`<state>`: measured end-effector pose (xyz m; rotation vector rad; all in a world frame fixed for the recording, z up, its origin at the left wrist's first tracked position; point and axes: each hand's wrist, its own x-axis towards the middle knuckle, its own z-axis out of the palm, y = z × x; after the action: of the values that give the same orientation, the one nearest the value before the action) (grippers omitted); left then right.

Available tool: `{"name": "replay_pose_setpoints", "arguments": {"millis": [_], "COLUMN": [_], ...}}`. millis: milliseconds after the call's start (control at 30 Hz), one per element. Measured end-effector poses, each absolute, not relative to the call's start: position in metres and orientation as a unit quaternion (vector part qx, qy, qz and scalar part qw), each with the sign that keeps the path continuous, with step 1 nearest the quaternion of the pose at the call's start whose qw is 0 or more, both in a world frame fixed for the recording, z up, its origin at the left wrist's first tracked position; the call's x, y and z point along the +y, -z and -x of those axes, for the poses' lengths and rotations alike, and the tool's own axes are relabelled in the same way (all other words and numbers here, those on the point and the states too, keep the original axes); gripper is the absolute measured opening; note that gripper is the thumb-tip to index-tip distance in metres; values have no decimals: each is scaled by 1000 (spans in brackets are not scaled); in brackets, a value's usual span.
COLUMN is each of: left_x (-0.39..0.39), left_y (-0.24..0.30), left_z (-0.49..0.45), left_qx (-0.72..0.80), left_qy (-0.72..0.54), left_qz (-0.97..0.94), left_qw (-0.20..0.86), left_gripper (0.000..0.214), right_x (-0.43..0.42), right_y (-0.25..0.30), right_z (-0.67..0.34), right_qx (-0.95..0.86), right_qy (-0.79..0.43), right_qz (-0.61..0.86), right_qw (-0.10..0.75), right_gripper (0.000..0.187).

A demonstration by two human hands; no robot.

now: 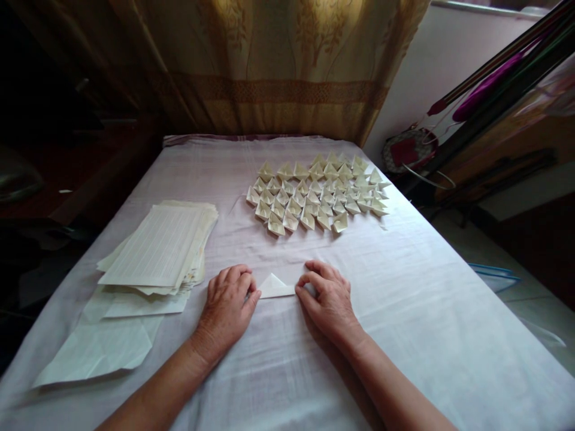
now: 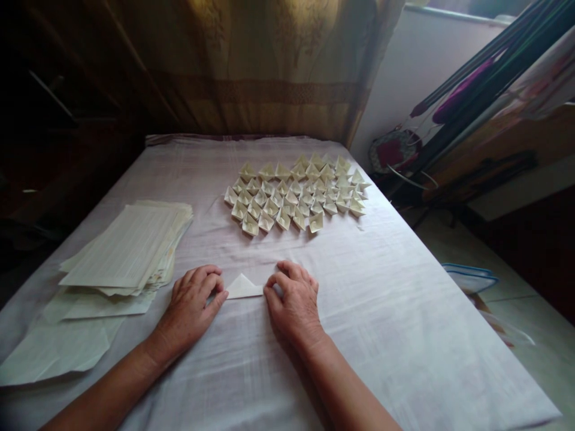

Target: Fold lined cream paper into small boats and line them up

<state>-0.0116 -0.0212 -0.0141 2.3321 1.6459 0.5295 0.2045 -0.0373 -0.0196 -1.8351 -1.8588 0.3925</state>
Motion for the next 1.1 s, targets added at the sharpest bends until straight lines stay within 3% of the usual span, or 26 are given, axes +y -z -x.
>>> {"name": "replay_pose_setpoints", "arguments": {"millis": [200,300,400,567,700,1100], "left_x": [-22,-23,-24,-26,-26,-31], "left_y": [14,14,13,11,9,11], "left_z": [12,11,10,3,0,21], "left_qx": [563,564,564,574,583,598], "left_qy": [-189,-193,-190,-169,-155,-172], "left_qz": [-798,-798,-799,-798,-795,-778], "left_qw": [103,93,86,63,58,82], "left_gripper": [6,6,6,10,19,5], "right_x": [-39,-45,-53,-59,-58,-57], "right_y": [23,19,13,11,13,15], "right_z": [-205,-200,-191,-185,-187,-193], "right_qx": [-687,-732,-821,-847,-842,-832], "right_qy": [-107,-75,-76,-107,-107,-116], "right_qz": [648,587,496,486,496,500], "right_qw": [311,338,272,186,185,209], "right_gripper": [10,24,33,38,38,31]}}
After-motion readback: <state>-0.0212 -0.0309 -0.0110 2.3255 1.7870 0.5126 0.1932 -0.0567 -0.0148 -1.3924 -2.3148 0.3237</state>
